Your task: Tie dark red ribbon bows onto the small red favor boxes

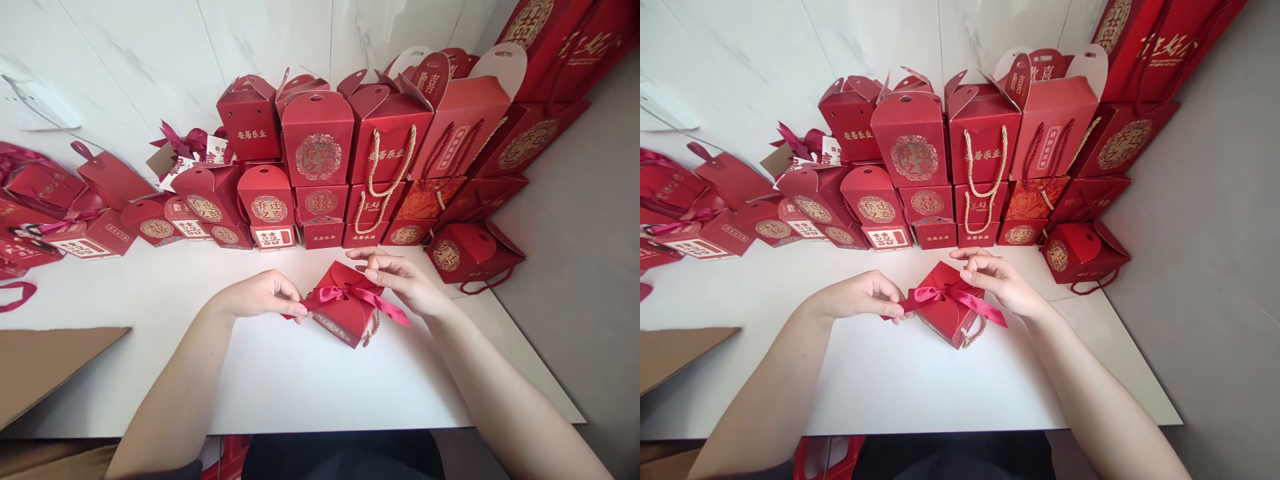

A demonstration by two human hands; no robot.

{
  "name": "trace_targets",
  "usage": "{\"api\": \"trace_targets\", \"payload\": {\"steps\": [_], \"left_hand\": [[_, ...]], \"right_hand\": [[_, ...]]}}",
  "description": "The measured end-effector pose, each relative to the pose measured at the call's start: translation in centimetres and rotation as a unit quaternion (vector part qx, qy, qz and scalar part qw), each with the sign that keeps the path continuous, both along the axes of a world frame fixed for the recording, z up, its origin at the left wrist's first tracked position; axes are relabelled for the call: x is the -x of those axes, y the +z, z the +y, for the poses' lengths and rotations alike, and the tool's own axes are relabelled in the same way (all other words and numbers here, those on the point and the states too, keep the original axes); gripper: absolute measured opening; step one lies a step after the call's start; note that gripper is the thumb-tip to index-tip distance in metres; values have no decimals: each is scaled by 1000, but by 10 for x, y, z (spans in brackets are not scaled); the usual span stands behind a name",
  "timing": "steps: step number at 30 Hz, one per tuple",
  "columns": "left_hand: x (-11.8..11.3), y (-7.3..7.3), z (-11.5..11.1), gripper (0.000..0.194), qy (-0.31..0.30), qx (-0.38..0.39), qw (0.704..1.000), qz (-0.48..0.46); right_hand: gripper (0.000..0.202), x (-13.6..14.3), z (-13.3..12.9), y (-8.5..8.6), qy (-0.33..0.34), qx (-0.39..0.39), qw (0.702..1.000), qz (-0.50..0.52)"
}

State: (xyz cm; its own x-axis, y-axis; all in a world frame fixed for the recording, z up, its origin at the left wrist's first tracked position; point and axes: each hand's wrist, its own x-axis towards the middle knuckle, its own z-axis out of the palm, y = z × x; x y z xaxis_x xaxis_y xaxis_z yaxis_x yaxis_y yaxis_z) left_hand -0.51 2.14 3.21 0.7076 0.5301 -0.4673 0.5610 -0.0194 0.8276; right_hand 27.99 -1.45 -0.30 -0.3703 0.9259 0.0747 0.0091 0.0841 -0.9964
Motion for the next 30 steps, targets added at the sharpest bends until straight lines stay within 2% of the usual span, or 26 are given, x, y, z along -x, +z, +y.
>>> {"api": "trace_targets", "payload": {"steps": [7, 11, 14, 17, 19, 22, 24, 27, 30], "left_hand": [[0, -2, 2, 23, 2, -3, 1000, -8], [3, -2, 1, 27, -16, 2, 1000, 12], [5, 2, -1, 30, 0, -73, 997, 34], [-2, 7, -8, 30, 76, -165, 983, 13], [-12, 7, -14, 29, 125, -247, 960, -33], [-33, 0, -25, 25, 141, -368, 911, -119], [-45, -8, -31, 21, 133, -382, 904, -138], [-55, -18, -36, 16, 117, -377, 911, -121], [-58, -23, -37, 13, 121, -384, 909, -111]], "right_hand": [[38, 0, 5, -7, 2, 2, 1000, 4], [37, 3, 3, -6, 19, 10, 1000, 11], [36, 3, 1, -2, 29, 9, 1000, -6], [41, 1, 1, 0, 43, -15, 999, -27], [38, -1, 1, 2, 71, -37, 996, -48], [30, 0, 1, 2, 100, -47, 991, -71], [35, 2, 0, 2, 89, -37, 993, -64], [45, 4, 0, 1, 63, -35, 996, -53], [33, 0, -1, 2, 92, -48, 991, -84]]}}
